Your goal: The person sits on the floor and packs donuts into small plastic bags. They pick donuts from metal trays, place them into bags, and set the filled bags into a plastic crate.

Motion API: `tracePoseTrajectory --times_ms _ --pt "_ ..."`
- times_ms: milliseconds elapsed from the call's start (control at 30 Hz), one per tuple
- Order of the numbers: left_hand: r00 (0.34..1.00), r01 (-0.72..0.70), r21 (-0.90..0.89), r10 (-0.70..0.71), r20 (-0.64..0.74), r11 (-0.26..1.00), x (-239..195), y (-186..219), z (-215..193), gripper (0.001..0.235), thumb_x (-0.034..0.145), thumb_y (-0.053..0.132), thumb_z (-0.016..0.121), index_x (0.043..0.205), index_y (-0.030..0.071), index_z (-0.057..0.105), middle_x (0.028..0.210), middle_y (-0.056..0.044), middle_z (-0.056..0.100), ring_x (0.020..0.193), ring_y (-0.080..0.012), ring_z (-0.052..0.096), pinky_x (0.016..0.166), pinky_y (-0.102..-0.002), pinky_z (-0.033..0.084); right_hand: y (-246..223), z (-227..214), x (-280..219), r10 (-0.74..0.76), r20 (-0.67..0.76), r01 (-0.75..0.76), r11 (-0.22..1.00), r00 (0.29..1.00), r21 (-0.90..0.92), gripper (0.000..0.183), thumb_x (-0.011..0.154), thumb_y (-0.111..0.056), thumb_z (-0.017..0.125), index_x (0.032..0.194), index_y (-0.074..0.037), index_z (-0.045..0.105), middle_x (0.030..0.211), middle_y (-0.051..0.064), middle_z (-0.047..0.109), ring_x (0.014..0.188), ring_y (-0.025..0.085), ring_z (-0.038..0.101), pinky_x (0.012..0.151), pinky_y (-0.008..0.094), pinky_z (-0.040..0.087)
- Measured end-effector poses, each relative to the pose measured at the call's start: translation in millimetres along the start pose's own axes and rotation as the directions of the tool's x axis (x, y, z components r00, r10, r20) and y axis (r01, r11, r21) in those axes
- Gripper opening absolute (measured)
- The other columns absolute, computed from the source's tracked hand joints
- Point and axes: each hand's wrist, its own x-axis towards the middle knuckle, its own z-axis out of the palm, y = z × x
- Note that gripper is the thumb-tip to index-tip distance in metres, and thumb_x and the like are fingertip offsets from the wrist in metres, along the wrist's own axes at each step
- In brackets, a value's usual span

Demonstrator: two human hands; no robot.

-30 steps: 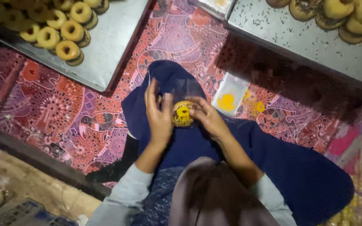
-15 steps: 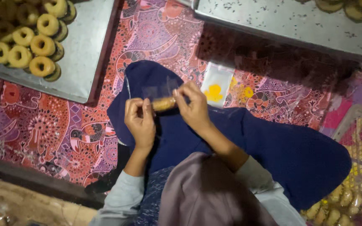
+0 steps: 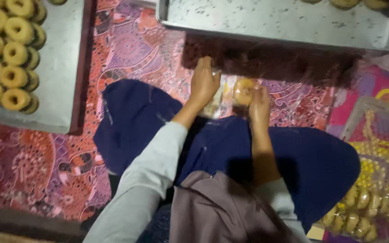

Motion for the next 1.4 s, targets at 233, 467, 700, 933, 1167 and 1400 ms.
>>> tracePoseTrajectory --times_ms 233,467,700,933,1167,1400 --pt "0.949 0.093 0.360 -0.192 0.251 0.928 16.5 -85.1 124.5 0.023 0.075 0.025 0.073 0.067 0.004 0.074 0.072 -0.025 0.069 0.071 -0.0442 0.069 0.068 -0.055 0.055 26.2 -16.7 6.8 -0.272 0.029 0.244 0.805 0.962 -0.540 0.021 0.091 -0.014 0.066 0.108 0.000 0.066 0.106 0.023 0.068 0.103 0.040 0.064 0.092 0.047 0.050" --pt "0.983 -0.028 0.042 0.020 0.181 0.999 14.9 -33.5 54.4 0.022 0.082 0.016 0.069 0.094 -0.003 0.072 0.090 -0.027 0.070 0.083 -0.0448 0.068 0.076 -0.051 0.054 -72.8 7.1 25.9 -0.539 0.180 0.556 0.699 0.823 -0.450 0.046 0.090 -0.010 0.073 0.130 0.009 0.060 0.124 0.036 0.058 0.115 0.052 0.055 0.098 0.052 0.045" --pt "0.964 -0.021 -0.418 0.130 0.232 0.908 18.7 51.2 -56.3 0.018 0.093 0.003 0.062 0.109 0.001 0.053 0.091 -0.020 0.067 0.088 -0.0411 0.069 0.077 -0.044 0.053 -146.5 -2.1 21.1 -0.565 0.406 0.682 0.687 0.719 -0.251 0.015 0.096 -0.010 0.071 0.106 -0.001 0.075 0.100 0.018 0.074 0.088 0.037 0.073 0.078 0.044 0.058" --pt "0.998 0.068 -0.374 -0.069 0.009 0.925 14.2 72.3 -88.4 0.015 0.091 0.001 0.060 0.105 0.003 0.061 0.093 -0.016 0.069 0.081 -0.0305 0.074 0.072 -0.038 0.056 -199.5 -7.6 -19.2 -0.640 0.310 0.709 0.598 0.703 -0.373 0.026 0.087 -0.003 0.071 0.113 0.001 0.075 0.111 0.020 0.074 0.106 0.037 0.069 0.097 0.044 0.052" --pt "0.993 -0.030 -0.375 -0.016 -0.120 0.926 1.3 75.6 -94.1 0.017 0.090 0.002 0.066 0.107 0.004 0.068 0.098 -0.016 0.072 0.086 -0.0321 0.072 0.076 -0.039 0.055 -224.6 8.7 -56.2 -0.727 0.111 0.713 0.611 0.677 -0.344 0.039 0.087 -0.008 0.072 0.122 0.010 0.064 0.120 0.026 0.064 0.114 0.041 0.063 0.105 0.047 0.045" --pt "0.992 -0.099 -0.496 0.123 0.016 0.863 5.9 65.0 -100.4 0.025 0.084 0.005 0.070 0.109 0.002 0.066 0.099 -0.016 0.073 0.088 -0.0291 0.073 0.077 -0.037 0.056 -185.5 9.0 -14.8 -0.304 0.356 0.427 0.834 0.884 -0.349 0.022 0.092 -0.012 0.069 0.110 -0.001 0.075 0.100 0.011 0.077 0.090 0.020 0.077 0.079 0.032 0.059"
